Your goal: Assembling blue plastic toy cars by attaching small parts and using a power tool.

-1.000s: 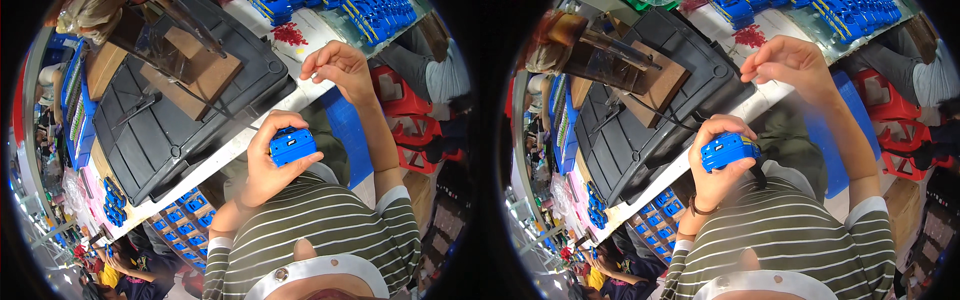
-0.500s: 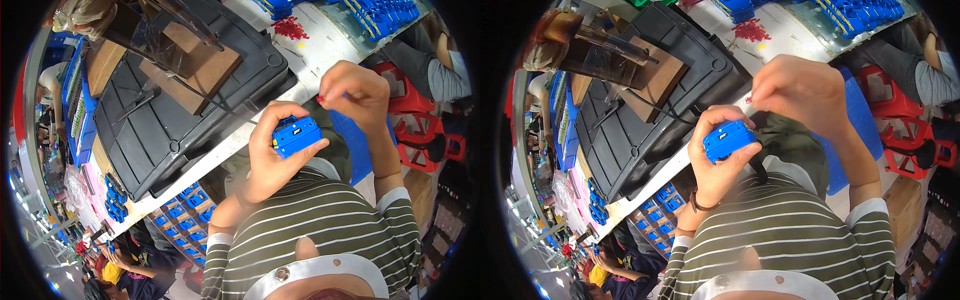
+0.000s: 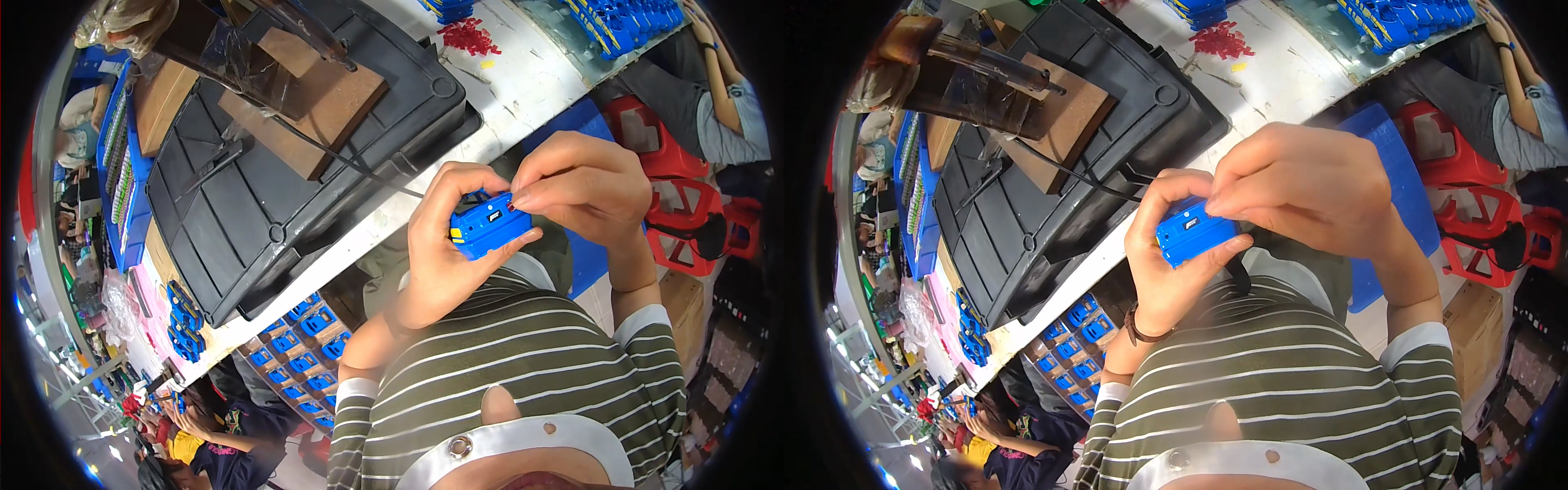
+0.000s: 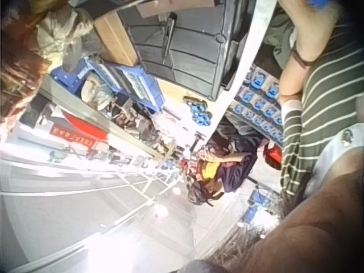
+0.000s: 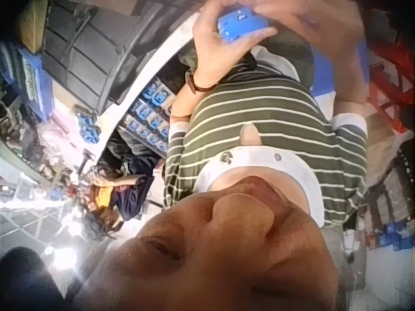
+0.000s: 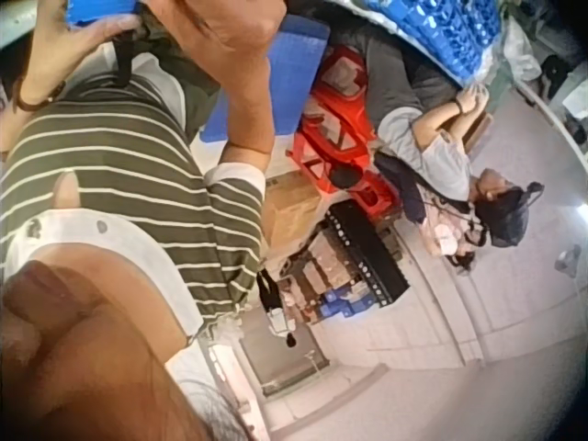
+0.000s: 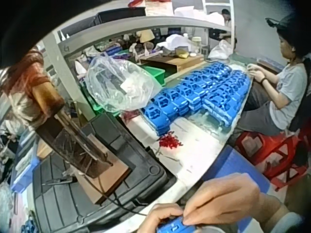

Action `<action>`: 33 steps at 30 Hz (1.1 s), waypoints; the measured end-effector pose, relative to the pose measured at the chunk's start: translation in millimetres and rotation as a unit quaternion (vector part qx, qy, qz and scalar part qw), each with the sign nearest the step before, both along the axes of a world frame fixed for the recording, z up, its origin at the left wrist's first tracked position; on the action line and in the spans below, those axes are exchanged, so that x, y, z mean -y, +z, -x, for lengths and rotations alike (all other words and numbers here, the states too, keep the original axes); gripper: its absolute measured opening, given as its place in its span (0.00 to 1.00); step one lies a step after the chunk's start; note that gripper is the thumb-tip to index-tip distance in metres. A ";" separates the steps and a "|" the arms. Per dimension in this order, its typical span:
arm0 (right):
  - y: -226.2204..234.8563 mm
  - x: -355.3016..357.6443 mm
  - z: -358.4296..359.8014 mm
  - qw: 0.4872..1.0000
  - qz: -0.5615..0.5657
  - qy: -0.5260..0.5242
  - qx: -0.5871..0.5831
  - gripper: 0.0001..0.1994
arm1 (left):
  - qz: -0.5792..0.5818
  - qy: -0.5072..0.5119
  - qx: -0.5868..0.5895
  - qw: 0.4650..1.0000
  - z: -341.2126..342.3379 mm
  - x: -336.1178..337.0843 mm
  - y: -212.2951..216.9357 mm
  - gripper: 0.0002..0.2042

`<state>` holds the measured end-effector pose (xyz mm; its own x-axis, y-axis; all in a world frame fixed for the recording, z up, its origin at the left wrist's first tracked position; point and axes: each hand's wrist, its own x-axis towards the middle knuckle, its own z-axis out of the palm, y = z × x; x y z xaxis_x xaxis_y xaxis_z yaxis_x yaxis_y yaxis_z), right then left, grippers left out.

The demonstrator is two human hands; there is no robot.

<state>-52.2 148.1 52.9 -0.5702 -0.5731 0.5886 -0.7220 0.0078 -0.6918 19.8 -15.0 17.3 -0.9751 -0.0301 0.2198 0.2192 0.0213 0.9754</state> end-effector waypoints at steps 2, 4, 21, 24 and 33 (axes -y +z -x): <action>0.7 -1.8 0.0 0.999 -0.022 0.008 -0.036 0.08 | -0.015 -0.005 0.007 1.000 -2.4 -0.2 -1.5 0.22; 1.1 -2.5 0.1 0.997 -0.035 0.014 -0.066 0.08 | -0.026 0.000 0.012 1.000 -3.7 -1.3 -2.5 0.22; -0.2 4.8 -9.9 0.999 0.006 -0.018 -0.051 0.05 | -0.051 0.022 -0.016 0.998 -6.3 -3.3 -0.8 0.24; 0.1 2.6 -8.9 0.998 -0.005 -0.003 -0.064 0.05 | -0.036 0.029 -0.031 0.998 -6.5 -4.0 -1.0 0.24; -2.8 0.5 -10.5 0.996 -0.021 -0.002 -0.088 0.04 | 0.041 0.048 -0.114 0.991 -2.7 -3.4 -6.1 0.25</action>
<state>-41.7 147.6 50.2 -0.4633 -0.5973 0.6547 -0.8318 0.0382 -0.5538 22.6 -11.6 11.2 -0.8929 -0.0932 0.4404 0.4275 0.1310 0.8945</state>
